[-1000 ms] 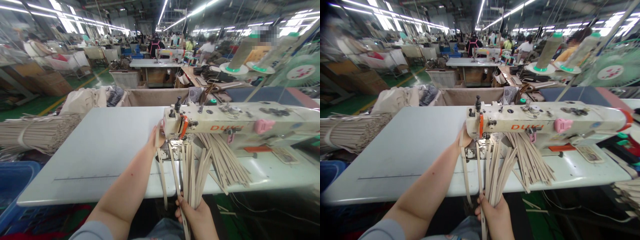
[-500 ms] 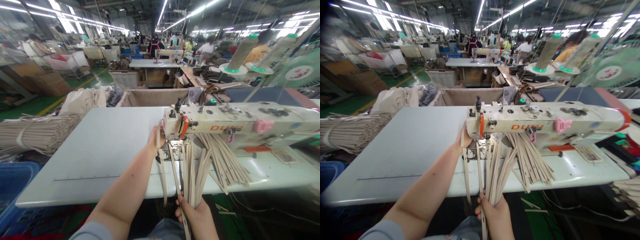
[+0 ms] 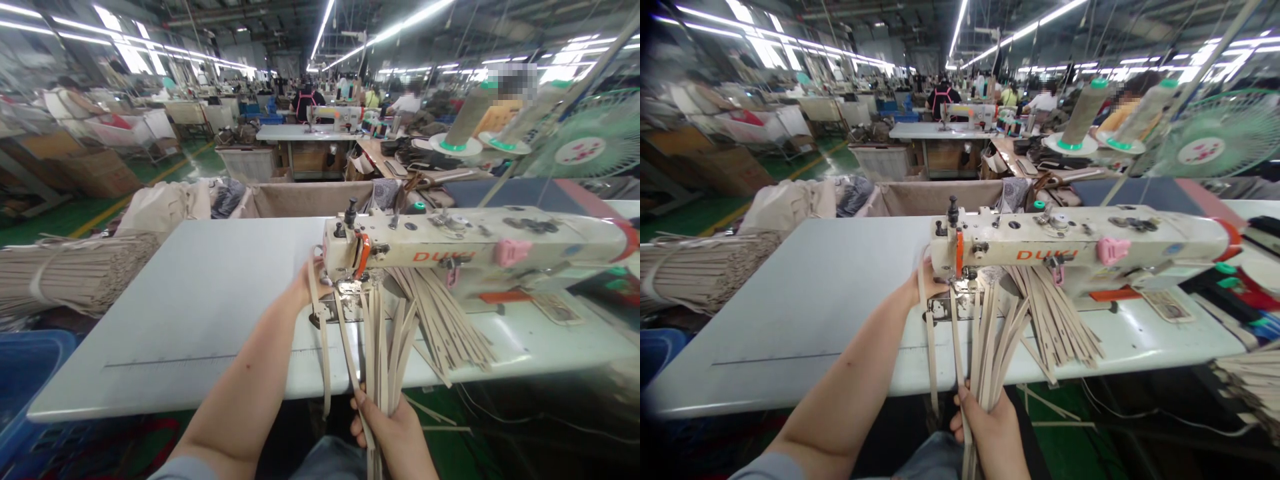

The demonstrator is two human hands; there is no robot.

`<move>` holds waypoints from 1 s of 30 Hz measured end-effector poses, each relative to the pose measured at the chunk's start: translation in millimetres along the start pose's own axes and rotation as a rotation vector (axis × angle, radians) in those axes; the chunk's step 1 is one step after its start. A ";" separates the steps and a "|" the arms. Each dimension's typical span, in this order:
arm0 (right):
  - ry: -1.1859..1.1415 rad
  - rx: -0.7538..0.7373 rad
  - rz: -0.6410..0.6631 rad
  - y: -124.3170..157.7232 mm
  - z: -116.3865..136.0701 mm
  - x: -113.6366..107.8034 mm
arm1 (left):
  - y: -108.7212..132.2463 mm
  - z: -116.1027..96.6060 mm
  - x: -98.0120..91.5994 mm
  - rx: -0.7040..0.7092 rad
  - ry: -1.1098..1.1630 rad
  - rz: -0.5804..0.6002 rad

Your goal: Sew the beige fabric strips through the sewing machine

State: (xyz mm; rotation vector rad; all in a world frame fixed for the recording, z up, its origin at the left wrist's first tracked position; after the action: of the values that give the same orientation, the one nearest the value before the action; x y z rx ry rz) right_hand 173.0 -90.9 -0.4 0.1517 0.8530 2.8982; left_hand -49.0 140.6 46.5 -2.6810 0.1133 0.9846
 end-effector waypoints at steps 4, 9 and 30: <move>0.008 0.049 0.036 -4.6 -8.1 -3.0 | 6.3 1.8 8.7 0.031 -0.156 0.111; -0.052 0.092 0.094 -6.0 -9.9 -8.7 | 8.1 10.5 12.7 -0.057 -0.220 0.149; -0.226 0.211 0.121 14.1 -8.3 -18.6 | 9.2 -2.1 11.9 -0.051 -0.344 0.185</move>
State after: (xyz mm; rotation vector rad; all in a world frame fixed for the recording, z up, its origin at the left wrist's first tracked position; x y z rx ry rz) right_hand 189.2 -109.7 -0.8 0.5566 1.1385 2.8172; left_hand -40.1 131.4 38.2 -2.5336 0.2706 1.5076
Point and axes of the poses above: each hand's wrist, its own y-axis away from the middle knuckle, its own x-axis out of the palm, z = x × y, the point moved 8 cm from there along -y, towards the middle knuckle, and after that the axes turned 3 degrees about x, right-handed, at the moved point
